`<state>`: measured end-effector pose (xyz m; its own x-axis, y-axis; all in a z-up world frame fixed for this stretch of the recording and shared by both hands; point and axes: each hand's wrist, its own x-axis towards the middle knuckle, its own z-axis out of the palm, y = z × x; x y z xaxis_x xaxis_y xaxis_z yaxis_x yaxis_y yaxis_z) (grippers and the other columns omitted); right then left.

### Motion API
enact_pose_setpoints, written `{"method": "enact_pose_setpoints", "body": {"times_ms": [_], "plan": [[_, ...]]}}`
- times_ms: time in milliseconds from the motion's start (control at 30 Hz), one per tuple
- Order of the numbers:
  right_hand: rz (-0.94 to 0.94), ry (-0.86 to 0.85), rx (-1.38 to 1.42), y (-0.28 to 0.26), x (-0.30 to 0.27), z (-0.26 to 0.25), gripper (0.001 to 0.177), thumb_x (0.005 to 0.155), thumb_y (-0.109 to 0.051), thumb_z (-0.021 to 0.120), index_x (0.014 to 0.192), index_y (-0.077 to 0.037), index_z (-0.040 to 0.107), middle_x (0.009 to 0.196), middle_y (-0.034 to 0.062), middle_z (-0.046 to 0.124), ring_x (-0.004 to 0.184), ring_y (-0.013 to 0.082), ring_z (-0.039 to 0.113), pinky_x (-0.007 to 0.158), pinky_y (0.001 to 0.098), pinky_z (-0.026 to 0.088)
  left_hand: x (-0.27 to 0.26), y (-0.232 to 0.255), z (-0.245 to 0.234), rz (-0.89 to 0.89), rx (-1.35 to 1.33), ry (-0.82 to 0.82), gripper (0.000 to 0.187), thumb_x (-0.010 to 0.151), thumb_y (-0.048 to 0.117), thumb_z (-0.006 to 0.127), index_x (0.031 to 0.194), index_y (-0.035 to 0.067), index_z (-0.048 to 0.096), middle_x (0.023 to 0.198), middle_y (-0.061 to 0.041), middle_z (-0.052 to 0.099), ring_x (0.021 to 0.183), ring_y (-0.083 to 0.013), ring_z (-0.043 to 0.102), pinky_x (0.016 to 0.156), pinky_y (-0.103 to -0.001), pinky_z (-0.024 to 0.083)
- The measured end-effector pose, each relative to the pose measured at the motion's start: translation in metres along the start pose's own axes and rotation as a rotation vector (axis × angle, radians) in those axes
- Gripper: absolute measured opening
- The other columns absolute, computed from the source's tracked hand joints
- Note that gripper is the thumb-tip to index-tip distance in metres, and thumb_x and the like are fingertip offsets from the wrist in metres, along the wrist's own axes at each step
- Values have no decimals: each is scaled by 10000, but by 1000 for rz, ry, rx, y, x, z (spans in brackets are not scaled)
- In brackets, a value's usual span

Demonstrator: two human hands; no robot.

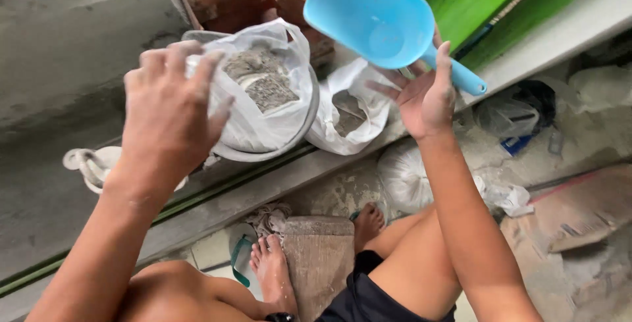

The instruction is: The person scoops a gray granular substance from a white plastic bag using a blue dustpan and pours it into a larger white bag placed inside a metal basin. The person repeats this scooping and pouring action multiple times to transfer the material between the two bags.

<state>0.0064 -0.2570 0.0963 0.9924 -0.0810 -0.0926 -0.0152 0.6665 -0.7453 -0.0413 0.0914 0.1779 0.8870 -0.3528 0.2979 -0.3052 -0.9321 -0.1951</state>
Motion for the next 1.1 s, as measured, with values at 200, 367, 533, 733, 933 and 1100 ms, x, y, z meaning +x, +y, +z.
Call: {"method": "enact_pose_setpoints", "body": {"times_ms": [200, 367, 533, 733, 933, 1100], "plan": [[-292, 95, -623, 2, -4, -87, 703, 1005, -672, 522, 1570, -306, 319, 1637, 194, 332, 1314, 509, 624, 950, 596, 736, 38, 102, 66, 623, -60, 71, 502, 870, 428, 649, 1313, 195, 612, 1333, -95, 583, 1212, -333, 538, 962, -572, 464], [-339, 83, -1029, 17, 0, -117, 531, 1067, -451, 606, 1511, -196, 467, 1525, 189, 428, 1384, 437, 483, 1037, 559, 609, 39, 132, 146, 755, 1, 49, 380, 894, 295, 635, 1271, 256, 664, 1287, -72, 640, 1359, -392, 488, 1068, -708, 329], [-298, 26, -1539, 77, 26, -170, 435, 968, -407, 798, 1378, -311, 688, 1336, 134, 624, 1236, 380, 632, 1071, 524, 529, 39, 147, 149, 663, 135, -37, 231, 915, 246, 689, 1126, 245, 784, 1230, -34, 754, 1424, -368, 510, 1135, -861, 84], [-178, -92, -1460, 137, 51, -189, 437, 948, -373, 804, 1370, -327, 701, 1370, 204, 586, 1212, 502, 611, 976, 617, 556, 33, 140, 192, 668, -123, -31, 135, 907, 195, 685, 986, 196, 794, 1013, -19, 785, 1297, -320, 586, 1147, -847, 91], [-270, 6, -1492, 159, 73, -219, 439, 972, -325, 789, 1394, -251, 692, 1400, 278, 523, 1227, 559, 571, 1012, 637, 529, 31, 134, 192, 657, -376, 54, 134, 960, 220, 607, 932, 184, 733, 814, -28, 755, 1024, -252, 639, 1142, -821, 176], [-259, -236, -1530, 159, 59, -188, 426, 1008, -278, 738, 1426, -263, 654, 1389, 270, 488, 1261, 559, 538, 1060, 626, 487, 31, 135, 189, 702, -457, 115, 91, 907, 182, 630, 970, 217, 687, 791, -19, 674, 944, -256, 554, 1100, -765, 276]]}}
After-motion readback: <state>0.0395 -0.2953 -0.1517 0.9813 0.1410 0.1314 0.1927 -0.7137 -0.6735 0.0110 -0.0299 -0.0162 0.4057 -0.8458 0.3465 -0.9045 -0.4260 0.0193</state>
